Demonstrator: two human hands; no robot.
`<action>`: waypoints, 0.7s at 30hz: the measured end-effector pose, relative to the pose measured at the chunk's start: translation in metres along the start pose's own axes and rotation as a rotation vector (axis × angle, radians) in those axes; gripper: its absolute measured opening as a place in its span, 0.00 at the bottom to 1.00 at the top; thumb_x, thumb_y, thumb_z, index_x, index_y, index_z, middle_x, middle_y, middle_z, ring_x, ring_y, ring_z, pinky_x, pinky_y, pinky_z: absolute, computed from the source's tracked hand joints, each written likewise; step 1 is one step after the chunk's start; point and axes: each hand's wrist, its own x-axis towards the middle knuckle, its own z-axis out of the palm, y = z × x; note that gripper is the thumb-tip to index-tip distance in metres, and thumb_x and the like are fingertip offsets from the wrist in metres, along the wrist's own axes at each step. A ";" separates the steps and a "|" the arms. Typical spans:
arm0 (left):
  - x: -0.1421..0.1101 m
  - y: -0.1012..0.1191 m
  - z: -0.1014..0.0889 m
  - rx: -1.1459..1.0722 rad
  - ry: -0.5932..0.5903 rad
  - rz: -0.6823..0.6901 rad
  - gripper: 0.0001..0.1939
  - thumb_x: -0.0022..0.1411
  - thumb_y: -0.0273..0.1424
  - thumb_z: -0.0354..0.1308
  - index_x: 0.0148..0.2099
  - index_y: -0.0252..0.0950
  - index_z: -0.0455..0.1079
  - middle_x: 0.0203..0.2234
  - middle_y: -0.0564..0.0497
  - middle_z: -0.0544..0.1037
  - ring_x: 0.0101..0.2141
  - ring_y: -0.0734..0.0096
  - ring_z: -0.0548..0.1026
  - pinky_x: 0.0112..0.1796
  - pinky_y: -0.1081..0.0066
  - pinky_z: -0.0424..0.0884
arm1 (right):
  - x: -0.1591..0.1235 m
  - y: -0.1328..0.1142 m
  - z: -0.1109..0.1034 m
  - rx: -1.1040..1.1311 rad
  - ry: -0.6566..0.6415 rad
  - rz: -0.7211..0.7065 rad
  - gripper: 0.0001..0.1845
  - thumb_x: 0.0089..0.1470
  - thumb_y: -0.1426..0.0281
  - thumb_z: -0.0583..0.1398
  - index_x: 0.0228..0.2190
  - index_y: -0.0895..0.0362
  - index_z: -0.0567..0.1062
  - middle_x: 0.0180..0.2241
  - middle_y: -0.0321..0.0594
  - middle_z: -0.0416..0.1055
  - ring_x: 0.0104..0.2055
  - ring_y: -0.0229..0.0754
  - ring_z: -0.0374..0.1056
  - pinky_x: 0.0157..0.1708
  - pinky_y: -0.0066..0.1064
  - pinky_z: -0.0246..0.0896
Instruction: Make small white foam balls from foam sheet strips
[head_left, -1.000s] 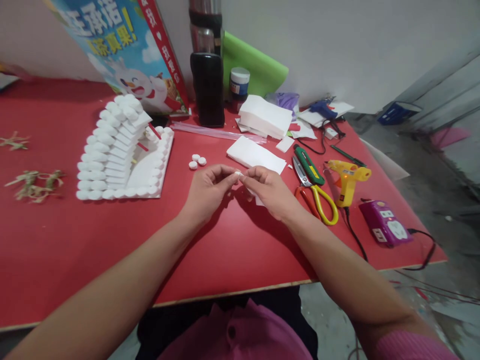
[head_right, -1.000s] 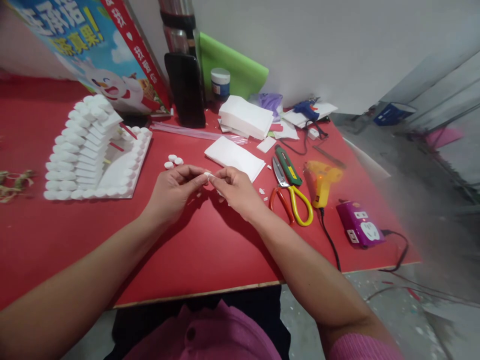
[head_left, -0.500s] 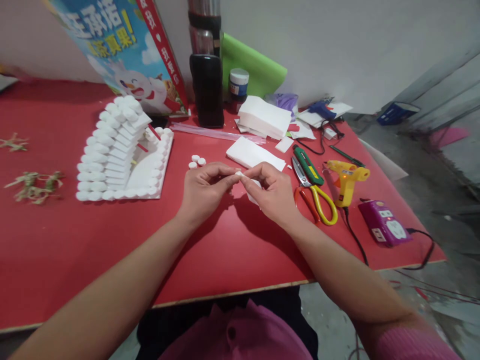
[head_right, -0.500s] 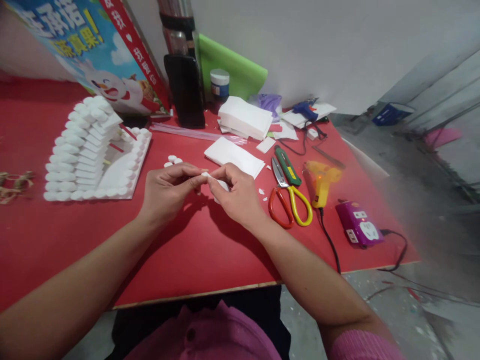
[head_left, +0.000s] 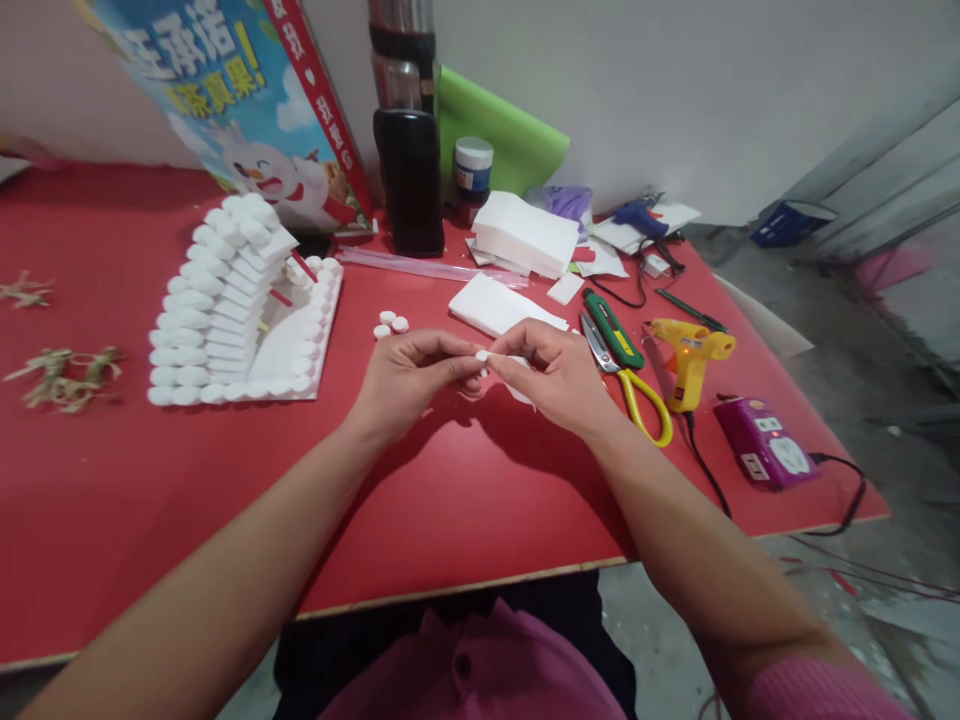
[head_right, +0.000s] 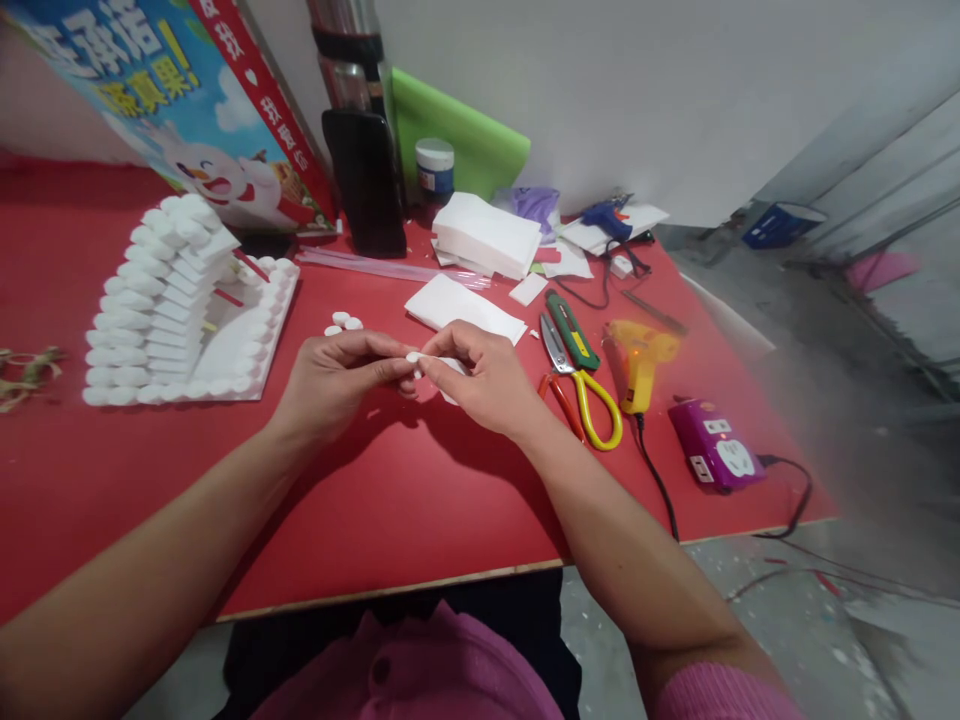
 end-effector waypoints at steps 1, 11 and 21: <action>0.001 0.000 -0.002 -0.008 -0.025 -0.010 0.08 0.54 0.33 0.76 0.36 0.35 0.85 0.23 0.48 0.83 0.25 0.66 0.82 0.32 0.67 0.79 | 0.000 -0.001 -0.002 0.002 -0.017 0.003 0.10 0.59 0.63 0.65 0.30 0.56 0.77 0.24 0.32 0.71 0.22 0.32 0.54 0.23 0.29 0.50; -0.003 0.006 0.001 0.116 -0.039 0.090 0.12 0.59 0.38 0.73 0.41 0.37 0.86 0.31 0.46 0.86 0.32 0.62 0.84 0.40 0.63 0.81 | 0.000 -0.002 0.001 0.128 -0.007 0.120 0.14 0.59 0.57 0.66 0.32 0.54 0.76 0.27 0.34 0.74 0.24 0.34 0.58 0.25 0.31 0.53; -0.002 0.003 -0.001 0.181 -0.014 0.159 0.11 0.57 0.37 0.74 0.37 0.34 0.85 0.32 0.45 0.86 0.30 0.65 0.83 0.34 0.69 0.79 | 0.000 -0.002 0.007 0.136 -0.002 0.161 0.08 0.57 0.64 0.65 0.31 0.54 0.73 0.22 0.30 0.68 0.22 0.33 0.55 0.24 0.30 0.49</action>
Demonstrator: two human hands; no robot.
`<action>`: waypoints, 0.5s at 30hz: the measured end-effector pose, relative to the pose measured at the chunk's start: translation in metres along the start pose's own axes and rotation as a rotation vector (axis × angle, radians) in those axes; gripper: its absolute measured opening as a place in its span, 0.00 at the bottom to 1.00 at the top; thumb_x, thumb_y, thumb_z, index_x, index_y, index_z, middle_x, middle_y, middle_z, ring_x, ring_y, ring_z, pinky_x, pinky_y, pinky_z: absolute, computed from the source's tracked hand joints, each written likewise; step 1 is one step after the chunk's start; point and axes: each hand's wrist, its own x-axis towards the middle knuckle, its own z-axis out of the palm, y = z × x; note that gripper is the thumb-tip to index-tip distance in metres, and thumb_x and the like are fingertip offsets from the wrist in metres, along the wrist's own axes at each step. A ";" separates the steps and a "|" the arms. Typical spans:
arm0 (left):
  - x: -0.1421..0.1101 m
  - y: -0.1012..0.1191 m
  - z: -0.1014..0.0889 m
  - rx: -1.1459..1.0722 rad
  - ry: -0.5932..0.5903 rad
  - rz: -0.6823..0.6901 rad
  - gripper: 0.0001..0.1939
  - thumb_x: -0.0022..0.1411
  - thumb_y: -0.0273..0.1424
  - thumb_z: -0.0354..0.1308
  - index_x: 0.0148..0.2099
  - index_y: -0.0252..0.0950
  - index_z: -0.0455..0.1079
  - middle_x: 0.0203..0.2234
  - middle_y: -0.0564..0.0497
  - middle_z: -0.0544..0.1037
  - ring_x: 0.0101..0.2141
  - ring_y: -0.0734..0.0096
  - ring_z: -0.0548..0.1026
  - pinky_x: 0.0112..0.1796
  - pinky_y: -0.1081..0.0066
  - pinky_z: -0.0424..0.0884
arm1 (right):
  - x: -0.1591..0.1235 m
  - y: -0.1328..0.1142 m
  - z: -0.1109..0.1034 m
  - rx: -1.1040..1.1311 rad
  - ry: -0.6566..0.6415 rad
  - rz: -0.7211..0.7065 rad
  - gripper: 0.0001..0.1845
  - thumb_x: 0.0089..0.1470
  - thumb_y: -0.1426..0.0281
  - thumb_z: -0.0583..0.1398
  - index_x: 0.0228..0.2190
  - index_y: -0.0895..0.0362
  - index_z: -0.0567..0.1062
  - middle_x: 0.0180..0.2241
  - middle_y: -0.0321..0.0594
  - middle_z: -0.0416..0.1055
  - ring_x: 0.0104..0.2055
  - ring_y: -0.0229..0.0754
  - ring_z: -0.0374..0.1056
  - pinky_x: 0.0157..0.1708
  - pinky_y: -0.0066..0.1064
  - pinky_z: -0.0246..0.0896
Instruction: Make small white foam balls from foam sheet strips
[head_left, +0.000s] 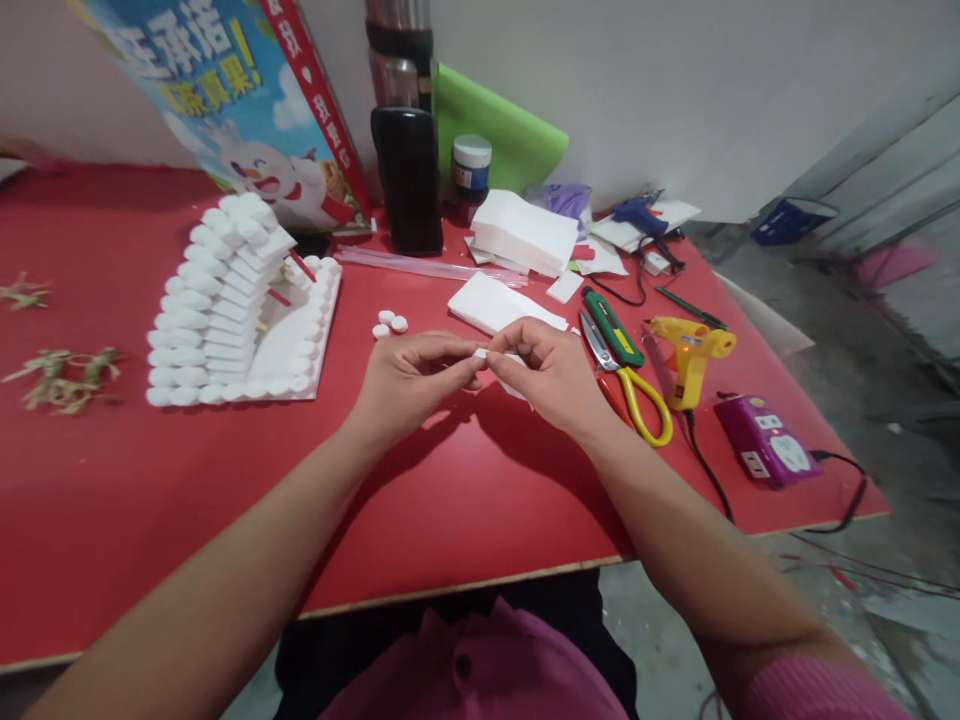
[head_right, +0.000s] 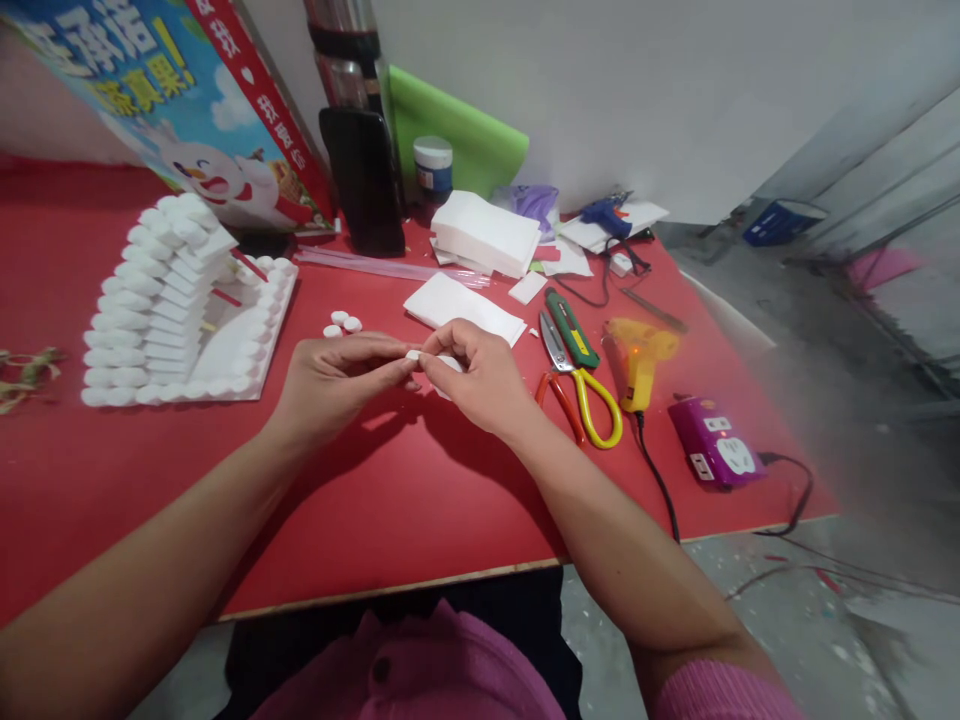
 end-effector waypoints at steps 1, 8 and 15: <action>0.000 -0.001 0.000 0.019 0.009 0.004 0.10 0.56 0.37 0.74 0.36 0.34 0.85 0.31 0.45 0.86 0.29 0.65 0.82 0.33 0.70 0.78 | 0.000 0.001 0.000 -0.034 0.014 -0.005 0.08 0.57 0.65 0.65 0.30 0.54 0.73 0.22 0.30 0.68 0.22 0.33 0.55 0.24 0.30 0.49; 0.002 -0.002 0.003 -0.176 0.035 -0.290 0.11 0.54 0.37 0.74 0.35 0.34 0.83 0.22 0.49 0.81 0.23 0.70 0.77 0.26 0.71 0.76 | -0.001 -0.003 -0.008 -0.084 -0.063 -0.028 0.12 0.58 0.61 0.66 0.40 0.54 0.75 0.36 0.38 0.77 0.35 0.41 0.72 0.36 0.33 0.66; 0.010 -0.010 -0.002 -0.338 0.012 -0.460 0.09 0.52 0.32 0.73 0.30 0.32 0.80 0.23 0.47 0.80 0.19 0.76 0.72 0.21 0.74 0.70 | 0.000 0.005 -0.017 -0.359 -0.091 -0.230 0.23 0.57 0.73 0.63 0.55 0.49 0.76 0.50 0.41 0.81 0.50 0.50 0.78 0.51 0.42 0.70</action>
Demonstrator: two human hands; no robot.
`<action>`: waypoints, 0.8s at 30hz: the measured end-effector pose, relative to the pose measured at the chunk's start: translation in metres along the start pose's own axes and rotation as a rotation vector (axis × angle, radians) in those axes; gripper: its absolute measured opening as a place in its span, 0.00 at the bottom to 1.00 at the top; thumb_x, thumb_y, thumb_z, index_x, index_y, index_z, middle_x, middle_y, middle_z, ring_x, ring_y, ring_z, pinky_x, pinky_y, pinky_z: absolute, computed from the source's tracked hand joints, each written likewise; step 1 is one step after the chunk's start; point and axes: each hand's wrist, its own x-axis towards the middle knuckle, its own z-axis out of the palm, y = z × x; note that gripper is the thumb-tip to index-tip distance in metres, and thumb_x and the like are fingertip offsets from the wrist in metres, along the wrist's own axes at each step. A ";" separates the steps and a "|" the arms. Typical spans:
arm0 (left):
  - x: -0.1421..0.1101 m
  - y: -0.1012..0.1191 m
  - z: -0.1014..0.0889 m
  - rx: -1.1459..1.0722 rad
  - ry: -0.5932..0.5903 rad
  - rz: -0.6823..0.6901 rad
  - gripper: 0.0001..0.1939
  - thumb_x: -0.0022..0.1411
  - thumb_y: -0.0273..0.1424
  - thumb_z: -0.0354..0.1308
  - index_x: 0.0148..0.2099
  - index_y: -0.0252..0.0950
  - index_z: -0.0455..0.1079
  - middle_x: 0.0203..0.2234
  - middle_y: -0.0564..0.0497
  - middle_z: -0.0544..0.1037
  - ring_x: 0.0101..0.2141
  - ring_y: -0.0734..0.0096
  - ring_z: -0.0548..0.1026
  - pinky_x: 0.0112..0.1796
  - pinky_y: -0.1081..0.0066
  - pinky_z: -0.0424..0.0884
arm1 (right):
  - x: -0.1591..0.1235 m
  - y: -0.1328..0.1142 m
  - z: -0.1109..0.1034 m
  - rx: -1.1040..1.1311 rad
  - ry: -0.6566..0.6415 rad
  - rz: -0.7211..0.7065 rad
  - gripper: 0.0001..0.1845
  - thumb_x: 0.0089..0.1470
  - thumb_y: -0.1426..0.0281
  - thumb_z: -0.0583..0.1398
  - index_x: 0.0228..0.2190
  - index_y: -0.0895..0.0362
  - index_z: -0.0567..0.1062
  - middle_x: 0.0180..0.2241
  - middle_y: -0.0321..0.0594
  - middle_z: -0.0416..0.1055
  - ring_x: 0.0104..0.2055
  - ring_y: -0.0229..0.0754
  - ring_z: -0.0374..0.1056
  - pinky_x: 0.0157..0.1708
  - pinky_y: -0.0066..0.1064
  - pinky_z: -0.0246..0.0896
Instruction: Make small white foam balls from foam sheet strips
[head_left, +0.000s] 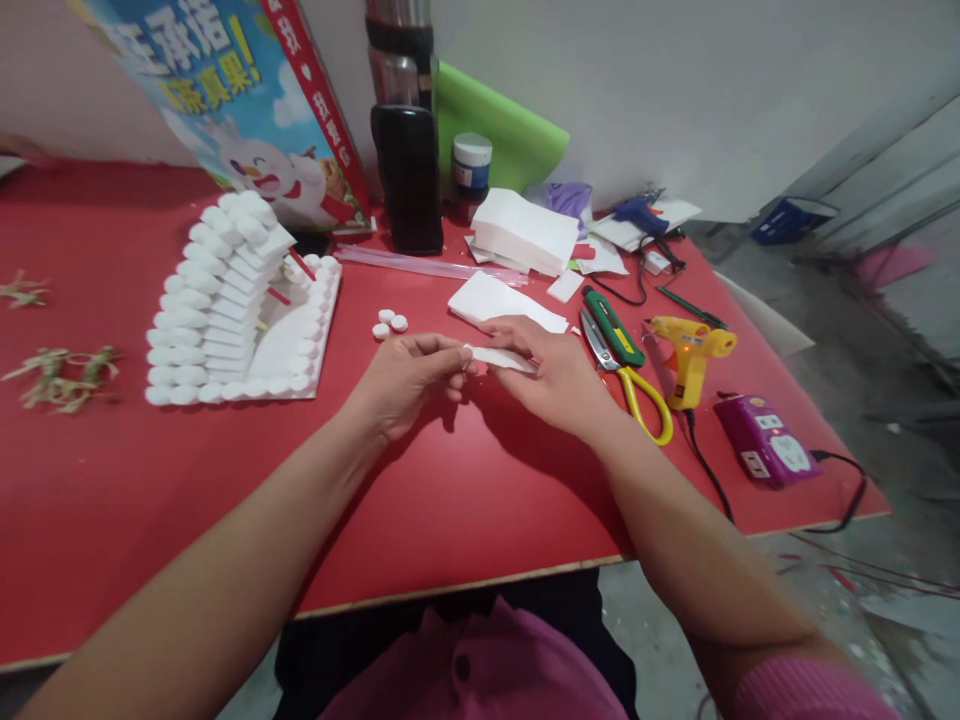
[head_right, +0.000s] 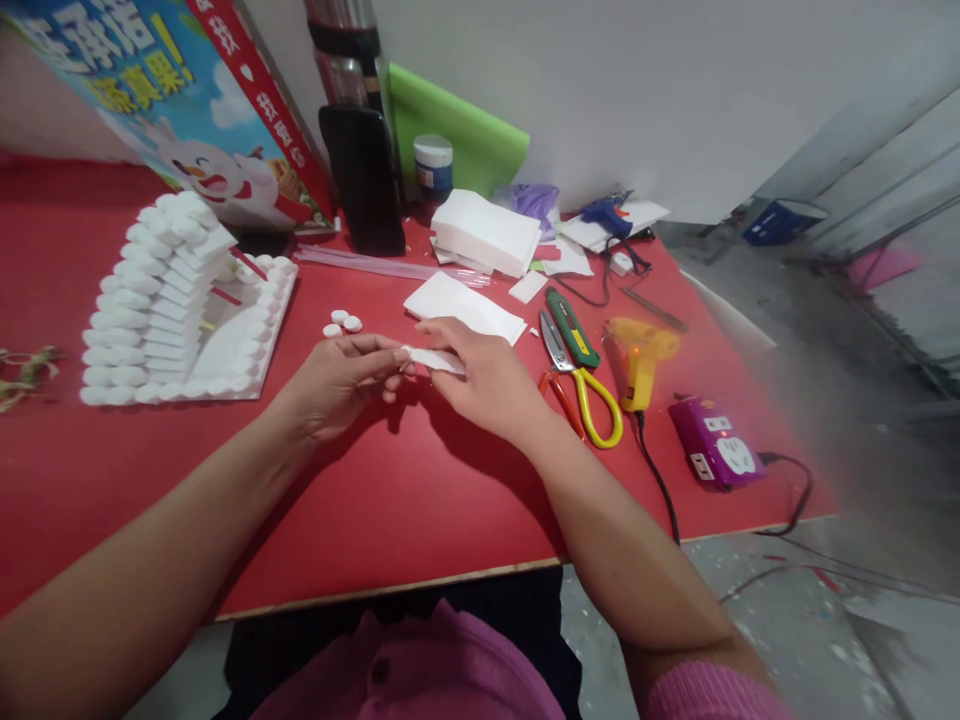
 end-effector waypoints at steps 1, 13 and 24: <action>0.000 0.000 -0.001 -0.010 -0.016 -0.016 0.09 0.52 0.32 0.73 0.29 0.32 0.80 0.23 0.47 0.80 0.19 0.77 0.71 0.22 0.75 0.70 | 0.000 0.001 0.000 0.003 -0.004 0.010 0.23 0.59 0.74 0.62 0.55 0.49 0.77 0.48 0.40 0.82 0.46 0.49 0.79 0.50 0.42 0.70; 0.002 0.005 -0.006 -0.073 -0.073 -0.047 0.10 0.47 0.31 0.75 0.27 0.32 0.79 0.19 0.51 0.75 0.19 0.80 0.68 0.21 0.77 0.66 | 0.001 -0.014 -0.012 0.459 -0.085 0.224 0.06 0.55 0.71 0.65 0.35 0.52 0.84 0.35 0.38 0.83 0.35 0.46 0.81 0.44 0.41 0.75; -0.008 0.003 0.002 0.095 -0.083 0.099 0.13 0.54 0.37 0.74 0.34 0.34 0.79 0.24 0.49 0.80 0.21 0.71 0.75 0.21 0.72 0.73 | 0.003 -0.005 0.002 0.600 -0.115 0.396 0.23 0.54 0.56 0.73 0.46 0.57 0.82 0.35 0.44 0.83 0.36 0.50 0.82 0.43 0.46 0.79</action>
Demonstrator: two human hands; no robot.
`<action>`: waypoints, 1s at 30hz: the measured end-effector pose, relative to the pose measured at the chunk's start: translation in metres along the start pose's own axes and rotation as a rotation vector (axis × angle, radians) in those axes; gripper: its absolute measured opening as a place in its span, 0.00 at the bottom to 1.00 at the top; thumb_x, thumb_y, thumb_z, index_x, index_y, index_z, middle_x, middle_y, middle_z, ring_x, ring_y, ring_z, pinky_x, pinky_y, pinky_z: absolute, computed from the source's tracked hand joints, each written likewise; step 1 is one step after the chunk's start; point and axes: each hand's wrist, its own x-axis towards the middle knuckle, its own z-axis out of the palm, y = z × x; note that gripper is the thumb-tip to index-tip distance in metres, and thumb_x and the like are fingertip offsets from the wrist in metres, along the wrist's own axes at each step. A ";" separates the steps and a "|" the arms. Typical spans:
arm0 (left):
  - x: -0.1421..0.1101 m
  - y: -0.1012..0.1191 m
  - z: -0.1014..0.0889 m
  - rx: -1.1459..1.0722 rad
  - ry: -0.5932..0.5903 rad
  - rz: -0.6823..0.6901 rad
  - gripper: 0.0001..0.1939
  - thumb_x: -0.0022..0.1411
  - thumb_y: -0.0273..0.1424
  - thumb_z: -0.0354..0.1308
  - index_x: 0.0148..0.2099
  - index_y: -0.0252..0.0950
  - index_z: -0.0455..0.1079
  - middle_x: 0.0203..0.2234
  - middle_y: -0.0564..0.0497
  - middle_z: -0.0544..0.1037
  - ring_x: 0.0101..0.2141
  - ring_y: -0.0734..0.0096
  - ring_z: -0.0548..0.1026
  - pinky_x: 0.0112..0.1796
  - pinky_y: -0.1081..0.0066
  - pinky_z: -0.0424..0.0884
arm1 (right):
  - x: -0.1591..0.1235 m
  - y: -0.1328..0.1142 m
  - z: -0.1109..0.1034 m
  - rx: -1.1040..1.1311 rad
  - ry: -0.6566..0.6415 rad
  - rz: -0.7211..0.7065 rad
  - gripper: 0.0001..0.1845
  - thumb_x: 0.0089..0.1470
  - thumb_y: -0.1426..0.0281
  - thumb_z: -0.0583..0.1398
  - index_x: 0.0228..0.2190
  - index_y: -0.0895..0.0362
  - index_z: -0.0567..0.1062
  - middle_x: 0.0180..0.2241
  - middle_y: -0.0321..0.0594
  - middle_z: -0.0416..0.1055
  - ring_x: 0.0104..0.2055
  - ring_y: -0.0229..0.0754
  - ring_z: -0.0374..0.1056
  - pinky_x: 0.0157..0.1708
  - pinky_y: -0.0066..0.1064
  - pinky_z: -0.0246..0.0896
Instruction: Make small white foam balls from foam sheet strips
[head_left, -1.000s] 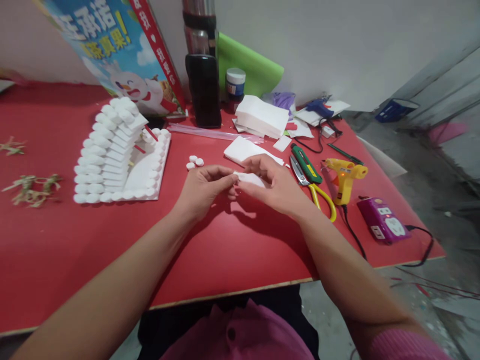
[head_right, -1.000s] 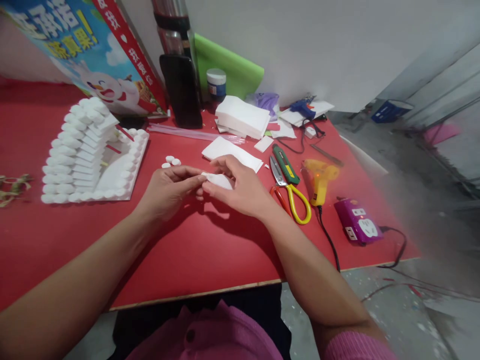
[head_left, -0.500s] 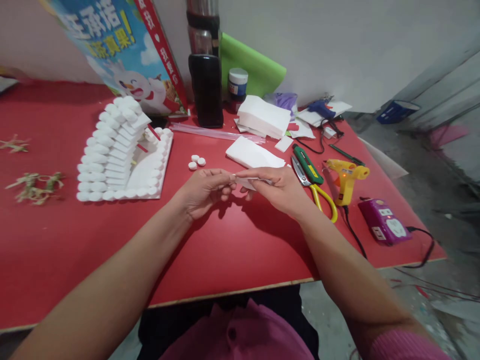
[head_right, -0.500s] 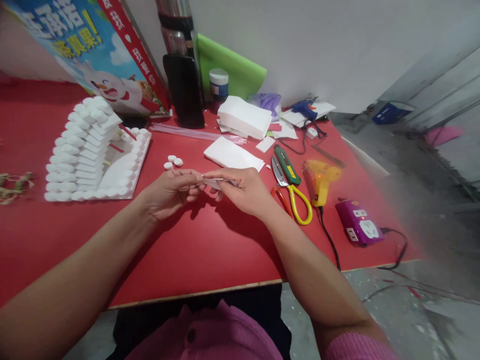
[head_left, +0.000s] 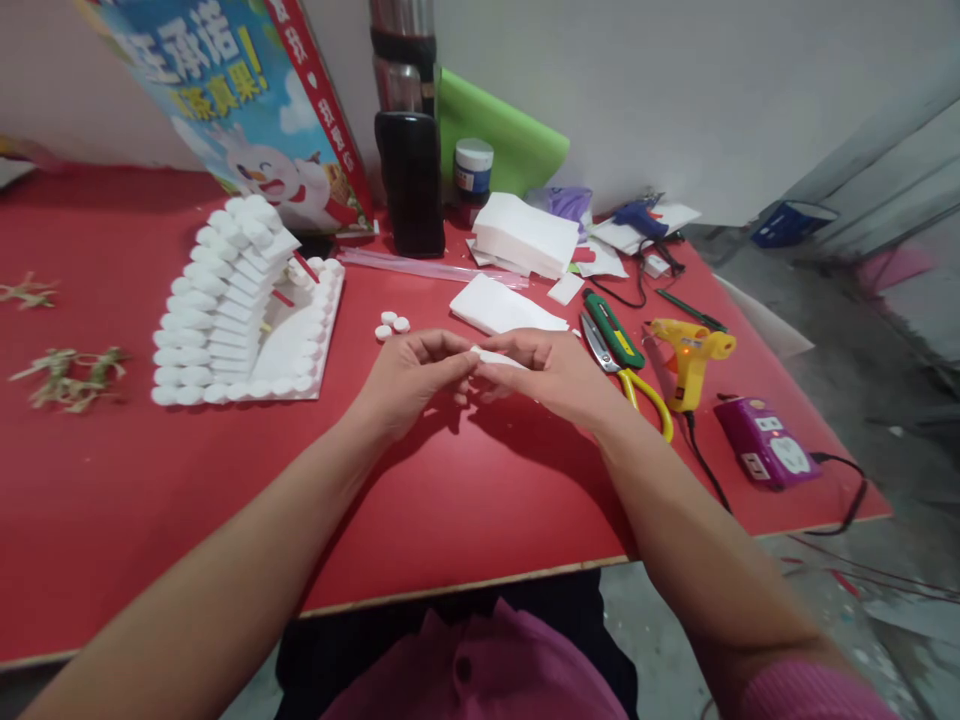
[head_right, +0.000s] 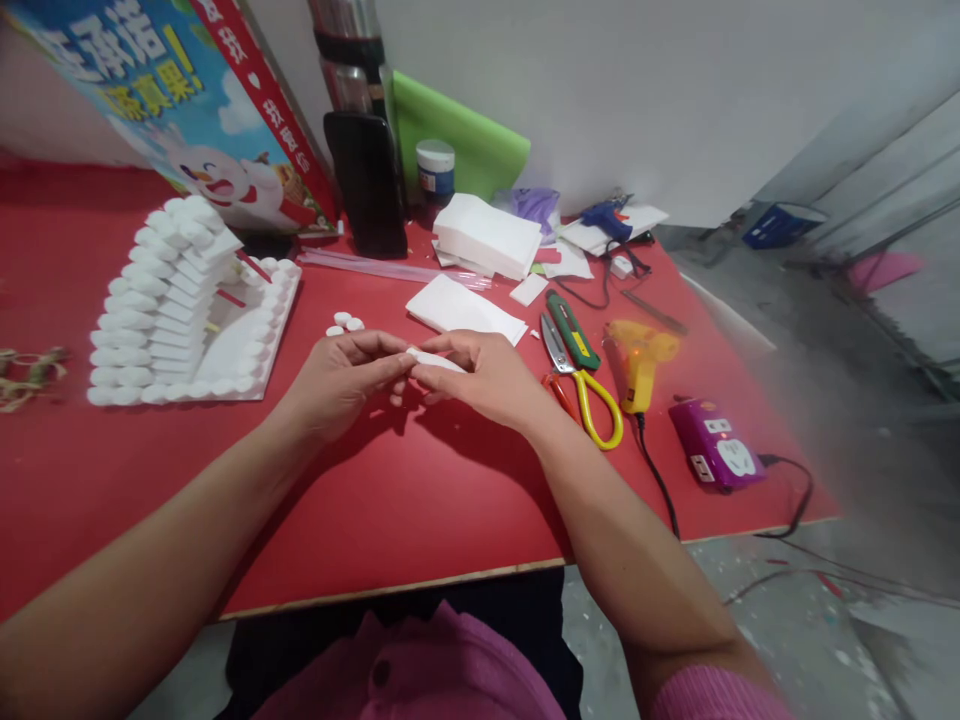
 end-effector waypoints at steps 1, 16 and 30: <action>0.000 0.000 0.000 0.002 0.001 0.005 0.12 0.55 0.37 0.74 0.34 0.34 0.79 0.23 0.49 0.80 0.21 0.72 0.74 0.21 0.73 0.73 | 0.000 0.001 0.002 -0.011 0.010 -0.014 0.22 0.54 0.56 0.72 0.44 0.58 0.82 0.35 0.44 0.84 0.36 0.49 0.82 0.43 0.45 0.79; -0.002 -0.004 0.009 -0.033 0.087 0.040 0.13 0.54 0.36 0.74 0.36 0.33 0.78 0.24 0.49 0.80 0.23 0.69 0.78 0.23 0.71 0.76 | 0.000 0.000 0.014 -0.016 0.184 -0.013 0.11 0.56 0.64 0.70 0.33 0.58 0.79 0.30 0.42 0.83 0.30 0.45 0.82 0.34 0.35 0.78; 0.002 -0.012 0.005 -0.056 0.080 0.201 0.14 0.50 0.33 0.78 0.33 0.33 0.77 0.23 0.50 0.82 0.23 0.68 0.81 0.27 0.71 0.80 | -0.007 -0.005 0.013 -0.198 0.172 -0.278 0.08 0.58 0.68 0.66 0.27 0.56 0.78 0.25 0.36 0.79 0.23 0.38 0.76 0.26 0.28 0.70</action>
